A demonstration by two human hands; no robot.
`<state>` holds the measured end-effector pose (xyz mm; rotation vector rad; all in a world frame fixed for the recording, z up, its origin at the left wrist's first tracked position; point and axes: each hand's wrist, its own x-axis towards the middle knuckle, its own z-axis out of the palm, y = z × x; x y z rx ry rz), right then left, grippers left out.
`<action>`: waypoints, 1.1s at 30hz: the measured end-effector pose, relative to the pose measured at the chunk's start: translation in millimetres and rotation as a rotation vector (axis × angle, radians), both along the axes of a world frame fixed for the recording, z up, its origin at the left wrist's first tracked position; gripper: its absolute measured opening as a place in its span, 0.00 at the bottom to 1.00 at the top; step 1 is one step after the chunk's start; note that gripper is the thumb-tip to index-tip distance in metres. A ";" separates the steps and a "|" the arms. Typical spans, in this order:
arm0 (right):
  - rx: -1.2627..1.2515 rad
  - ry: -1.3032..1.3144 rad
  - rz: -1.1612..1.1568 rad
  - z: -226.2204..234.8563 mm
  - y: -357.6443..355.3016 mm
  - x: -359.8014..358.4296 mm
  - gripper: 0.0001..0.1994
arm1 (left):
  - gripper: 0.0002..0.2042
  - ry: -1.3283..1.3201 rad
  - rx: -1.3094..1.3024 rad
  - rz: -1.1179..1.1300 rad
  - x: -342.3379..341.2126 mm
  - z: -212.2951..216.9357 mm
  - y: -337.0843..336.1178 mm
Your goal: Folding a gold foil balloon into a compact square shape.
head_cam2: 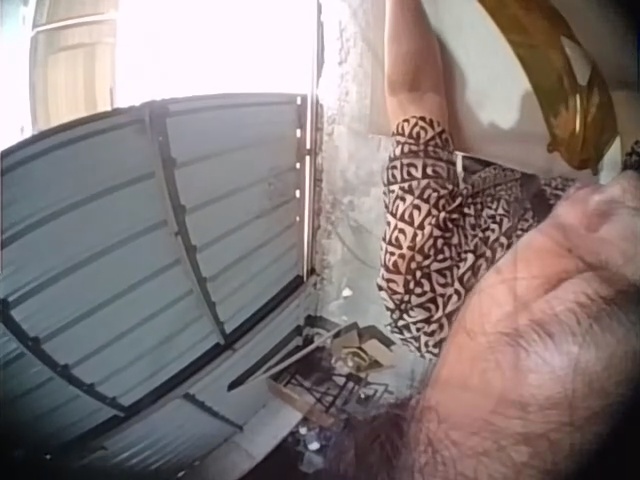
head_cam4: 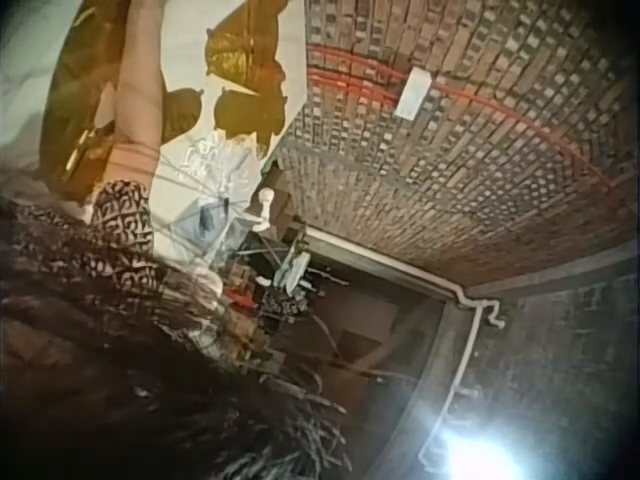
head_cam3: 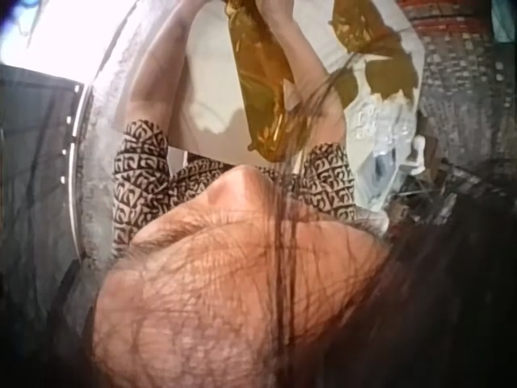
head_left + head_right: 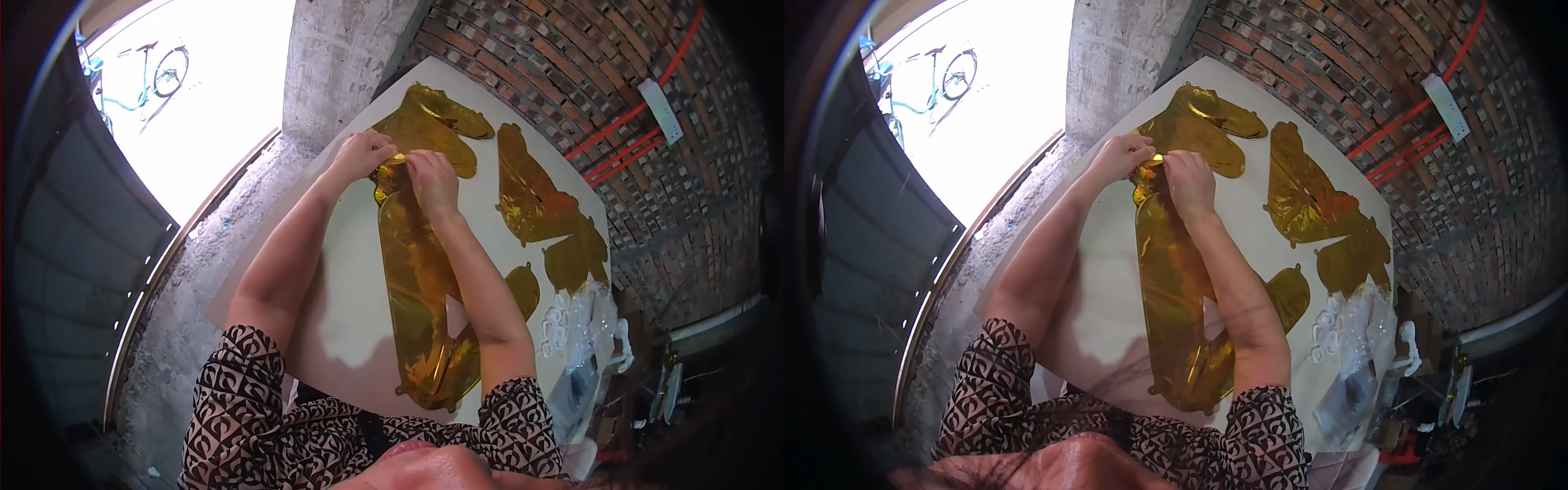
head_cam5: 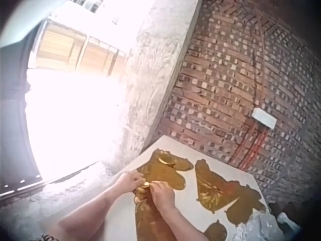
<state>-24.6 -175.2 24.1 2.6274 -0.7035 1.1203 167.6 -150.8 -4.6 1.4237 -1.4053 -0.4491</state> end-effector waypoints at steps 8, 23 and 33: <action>0.807 -0.283 -0.178 2.7 -18.8 8.0 0.08 | 0.22 0.080 0.138 -0.002 -3.5 7.1 2.4; 1.492 -0.615 0.071 -15.0 -55.2 -7.3 0.08 | 0.16 -0.232 0.029 0.015 -6.0 -1.4 2.8; 1.676 -0.791 0.236 2.5 -44.2 -10.2 0.09 | 0.35 -0.398 0.054 0.042 -8.1 -4.5 10.9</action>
